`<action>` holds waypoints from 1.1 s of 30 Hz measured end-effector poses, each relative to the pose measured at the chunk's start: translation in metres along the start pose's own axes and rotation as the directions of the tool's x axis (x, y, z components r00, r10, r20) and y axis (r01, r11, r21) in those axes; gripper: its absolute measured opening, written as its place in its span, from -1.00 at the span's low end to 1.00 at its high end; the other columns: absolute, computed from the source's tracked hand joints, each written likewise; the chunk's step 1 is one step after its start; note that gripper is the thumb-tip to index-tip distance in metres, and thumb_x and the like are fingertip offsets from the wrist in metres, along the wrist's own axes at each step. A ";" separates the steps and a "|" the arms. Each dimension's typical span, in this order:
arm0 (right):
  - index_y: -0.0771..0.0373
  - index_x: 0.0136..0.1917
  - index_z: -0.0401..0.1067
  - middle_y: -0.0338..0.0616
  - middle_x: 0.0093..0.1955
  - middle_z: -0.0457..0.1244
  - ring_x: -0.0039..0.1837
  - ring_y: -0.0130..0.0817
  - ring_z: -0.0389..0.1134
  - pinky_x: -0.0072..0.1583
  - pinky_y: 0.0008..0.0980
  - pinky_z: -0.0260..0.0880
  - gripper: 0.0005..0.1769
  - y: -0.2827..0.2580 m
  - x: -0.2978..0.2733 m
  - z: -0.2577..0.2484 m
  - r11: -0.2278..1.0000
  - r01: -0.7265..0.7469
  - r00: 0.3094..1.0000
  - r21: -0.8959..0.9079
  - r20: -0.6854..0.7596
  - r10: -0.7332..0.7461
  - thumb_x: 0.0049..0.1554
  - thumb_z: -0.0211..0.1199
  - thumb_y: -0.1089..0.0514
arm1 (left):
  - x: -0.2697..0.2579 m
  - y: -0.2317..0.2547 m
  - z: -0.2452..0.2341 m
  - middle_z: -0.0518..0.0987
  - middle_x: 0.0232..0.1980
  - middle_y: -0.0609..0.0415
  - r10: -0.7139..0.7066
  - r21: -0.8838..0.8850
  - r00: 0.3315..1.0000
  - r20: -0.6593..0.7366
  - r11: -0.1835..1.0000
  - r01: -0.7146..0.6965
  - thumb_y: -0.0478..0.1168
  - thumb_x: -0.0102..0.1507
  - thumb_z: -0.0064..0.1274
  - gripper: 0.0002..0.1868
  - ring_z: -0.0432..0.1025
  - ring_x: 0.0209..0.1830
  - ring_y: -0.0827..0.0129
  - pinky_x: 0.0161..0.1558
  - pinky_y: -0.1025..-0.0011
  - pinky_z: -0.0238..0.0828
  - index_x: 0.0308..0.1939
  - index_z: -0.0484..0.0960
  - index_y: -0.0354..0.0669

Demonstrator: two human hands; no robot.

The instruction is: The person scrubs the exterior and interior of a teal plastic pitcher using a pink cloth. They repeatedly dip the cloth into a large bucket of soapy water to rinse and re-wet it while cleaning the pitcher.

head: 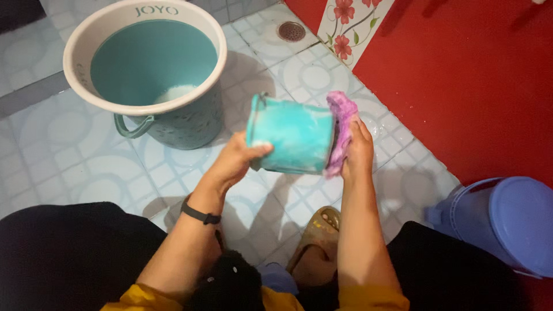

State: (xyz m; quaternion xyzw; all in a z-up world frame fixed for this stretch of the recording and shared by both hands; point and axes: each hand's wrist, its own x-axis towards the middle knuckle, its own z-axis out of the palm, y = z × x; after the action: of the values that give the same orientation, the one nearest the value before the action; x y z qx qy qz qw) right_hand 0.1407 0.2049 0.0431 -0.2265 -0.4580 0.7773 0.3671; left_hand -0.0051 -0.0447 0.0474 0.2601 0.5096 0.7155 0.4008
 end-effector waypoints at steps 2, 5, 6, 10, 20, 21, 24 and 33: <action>0.41 0.37 0.34 0.01 0.25 0.33 0.26 -0.19 0.37 0.30 -0.23 0.40 -0.56 -0.001 -0.005 0.004 0.999 -0.005 0.999 0.047 0.031 0.004 0.34 -0.01 0.11 | 0.003 0.010 -0.006 0.59 -0.06 0.00 0.066 -0.093 0.995 -0.076 0.993 -0.073 -0.14 0.28 0.19 -0.57 0.45 -0.12 0.34 -0.12 0.33 0.39 0.10 0.59 -0.42; 0.40 0.44 0.36 0.21 0.16 0.28 -0.02 0.11 0.13 0.01 0.00 0.17 -0.57 -0.004 -0.019 0.014 0.996 -0.085 0.996 0.003 -0.019 0.085 0.39 0.00 0.17 | 0.014 0.008 -0.010 0.62 0.04 -0.03 0.033 -0.240 0.962 -0.271 0.966 -0.101 0.01 0.34 0.04 -0.49 0.52 -0.01 0.31 0.04 0.31 0.52 0.15 0.56 -0.40; 0.39 0.45 0.38 0.31 0.11 0.26 -0.16 0.26 0.02 -0.13 0.12 0.07 -0.58 -0.005 -0.023 0.019 0.992 -0.123 0.991 -0.028 -0.054 0.121 0.40 0.01 0.19 | 0.018 0.004 -0.010 0.63 0.03 -0.05 -0.029 -0.299 0.932 -0.362 0.950 -0.086 0.05 0.37 -0.03 -0.46 0.53 -0.02 0.28 0.02 0.28 0.54 0.14 0.56 -0.43; 0.37 0.12 0.44 0.12 0.50 0.20 0.52 -0.06 0.21 0.52 -0.16 0.14 -0.81 -0.007 -0.041 0.050 0.617 0.649 0.758 -0.446 0.447 -0.474 0.31 0.06 0.27 | 0.026 -0.009 -0.015 0.64 0.04 -0.02 -0.236 -0.478 0.842 -0.486 0.878 -0.029 0.12 0.37 -0.18 -0.43 0.56 -0.02 0.27 0.03 0.25 0.57 0.15 0.55 -0.33; 0.26 0.01 0.49 -0.03 0.47 0.22 0.53 0.01 0.18 0.55 -0.02 0.09 -0.78 -0.023 -0.067 0.088 0.092 0.853 0.493 -0.514 0.734 -0.466 0.24 0.13 0.09 | 0.029 -0.015 -0.029 0.60 -0.22 0.00 0.012 -0.074 0.729 -0.685 0.994 -0.086 0.06 0.41 -0.09 -0.46 0.44 -0.29 0.39 -0.26 0.37 0.44 -0.13 0.64 -0.48; 0.22 -0.03 0.46 -0.03 0.48 0.22 0.54 0.01 0.18 0.55 0.03 0.05 -0.80 -0.020 -0.066 0.087 -0.012 0.872 0.430 -0.490 0.776 -0.462 0.24 0.13 0.06 | 0.024 -0.012 -0.028 0.59 -0.26 0.02 0.068 -0.022 0.753 -0.654 0.994 -0.109 0.07 0.42 -0.11 -0.45 0.42 -0.32 0.40 -0.29 0.37 0.42 -0.16 0.65 -0.46; 0.30 0.29 0.43 0.03 0.52 0.18 0.52 -0.18 0.20 0.47 -0.13 0.23 -0.62 -0.012 -0.046 0.088 0.538 0.555 0.832 -0.635 0.400 -0.385 0.32 0.08 0.05 | 0.017 -0.008 -0.009 0.43 -0.38 0.04 0.263 0.287 0.741 -0.617 0.953 -0.100 0.08 0.47 -0.11 -0.43 0.25 -0.38 0.41 -0.37 0.33 0.24 -0.27 0.57 -0.45; 0.21 0.51 0.25 0.07 0.60 0.11 0.65 -0.06 0.10 0.62 -0.15 0.11 -0.54 0.013 -0.076 0.081 0.318 0.781 0.615 -0.537 0.573 -0.543 0.44 -0.05 0.00 | 0.013 0.025 -0.013 0.42 -0.49 0.21 0.305 0.319 0.796 -0.523 0.936 -0.149 0.12 0.44 -0.09 -0.42 0.22 -0.45 0.51 -0.45 0.32 0.21 -0.38 0.56 -0.37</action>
State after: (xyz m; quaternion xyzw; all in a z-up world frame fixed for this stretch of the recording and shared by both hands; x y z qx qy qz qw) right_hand 0.1278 0.0980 0.0714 -0.0294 -0.8327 0.3132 0.4557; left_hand -0.0297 -0.0447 0.0660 0.1470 0.6595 0.7297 0.1048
